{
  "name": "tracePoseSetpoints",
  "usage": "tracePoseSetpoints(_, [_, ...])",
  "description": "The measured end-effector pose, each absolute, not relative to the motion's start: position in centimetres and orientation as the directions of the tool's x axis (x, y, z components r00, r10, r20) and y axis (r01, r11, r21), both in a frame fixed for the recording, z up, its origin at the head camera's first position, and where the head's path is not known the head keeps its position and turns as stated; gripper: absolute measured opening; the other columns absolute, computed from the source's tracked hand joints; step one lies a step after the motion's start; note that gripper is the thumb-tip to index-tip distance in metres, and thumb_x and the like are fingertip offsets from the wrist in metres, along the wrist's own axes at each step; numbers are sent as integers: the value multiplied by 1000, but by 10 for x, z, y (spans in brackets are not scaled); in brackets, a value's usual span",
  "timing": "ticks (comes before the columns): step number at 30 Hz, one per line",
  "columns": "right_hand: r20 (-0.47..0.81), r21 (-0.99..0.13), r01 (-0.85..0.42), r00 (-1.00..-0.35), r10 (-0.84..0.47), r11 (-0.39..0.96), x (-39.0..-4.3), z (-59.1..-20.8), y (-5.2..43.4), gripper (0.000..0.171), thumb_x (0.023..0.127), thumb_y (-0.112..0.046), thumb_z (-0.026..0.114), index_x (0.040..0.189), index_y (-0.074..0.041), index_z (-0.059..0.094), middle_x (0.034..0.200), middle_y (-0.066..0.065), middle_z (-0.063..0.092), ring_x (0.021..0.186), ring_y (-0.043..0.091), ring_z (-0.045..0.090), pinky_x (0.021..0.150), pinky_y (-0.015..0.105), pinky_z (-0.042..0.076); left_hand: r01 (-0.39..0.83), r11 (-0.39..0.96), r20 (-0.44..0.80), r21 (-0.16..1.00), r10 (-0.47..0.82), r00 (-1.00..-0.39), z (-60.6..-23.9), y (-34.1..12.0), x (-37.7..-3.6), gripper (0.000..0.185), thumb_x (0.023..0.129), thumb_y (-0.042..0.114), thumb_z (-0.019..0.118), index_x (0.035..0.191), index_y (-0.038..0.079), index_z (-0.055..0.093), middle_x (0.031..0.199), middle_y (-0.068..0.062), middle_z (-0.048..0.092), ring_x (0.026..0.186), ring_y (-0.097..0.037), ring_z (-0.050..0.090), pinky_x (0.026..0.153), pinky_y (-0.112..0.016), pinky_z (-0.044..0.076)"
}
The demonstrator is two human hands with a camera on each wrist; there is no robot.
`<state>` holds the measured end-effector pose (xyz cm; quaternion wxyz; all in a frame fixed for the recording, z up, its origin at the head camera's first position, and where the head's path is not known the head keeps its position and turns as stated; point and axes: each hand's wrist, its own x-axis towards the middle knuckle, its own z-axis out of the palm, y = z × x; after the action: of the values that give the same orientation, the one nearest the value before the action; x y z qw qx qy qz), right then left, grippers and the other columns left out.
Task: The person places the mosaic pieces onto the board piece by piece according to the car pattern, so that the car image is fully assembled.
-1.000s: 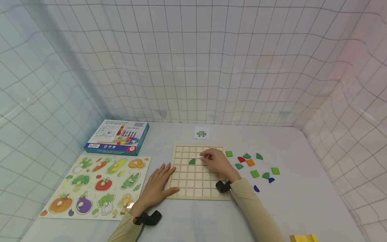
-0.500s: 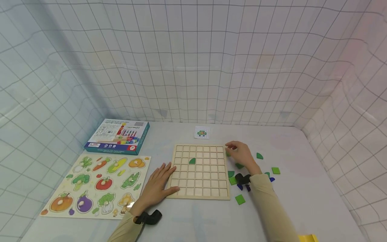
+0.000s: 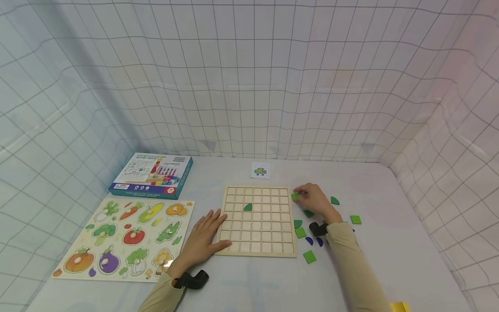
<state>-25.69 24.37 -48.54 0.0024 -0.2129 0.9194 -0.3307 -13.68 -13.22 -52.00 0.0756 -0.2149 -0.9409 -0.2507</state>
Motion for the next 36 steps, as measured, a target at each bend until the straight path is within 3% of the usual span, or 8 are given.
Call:
tracePoseSetpoints(19, [106,-564,-374,-917,-385,736,-257,-482,247,20,81,-7,74,99,0,68,99,13,60,93,34,54,80,50,46,425,789,225,443,361,-905,-517,-131,-136,78,84,55,63,145,12,41,151,-12,31,141,-30,17,113,-47,11])
tracePoseSetpoints(27, [60,-578,-267,-956,-286,771,-250,-482,242,20,81,-10,74,97,-4,63,89,8,60,75,22,52,59,33,45,433,782,230,448,367,-901,-518,-132,-136,78,84,54,63,146,12,40,151,-12,30,141,-30,16,113,-47,11])
tracePoseSetpoints(36, [151,-582,-309,-950,-274,752,-241,-486,239,12,83,-7,72,89,-8,60,75,2,56,63,16,48,52,30,41,429,783,226,451,365,-903,-516,-131,-135,78,84,54,63,145,11,40,151,-12,30,141,-30,16,113,-47,11])
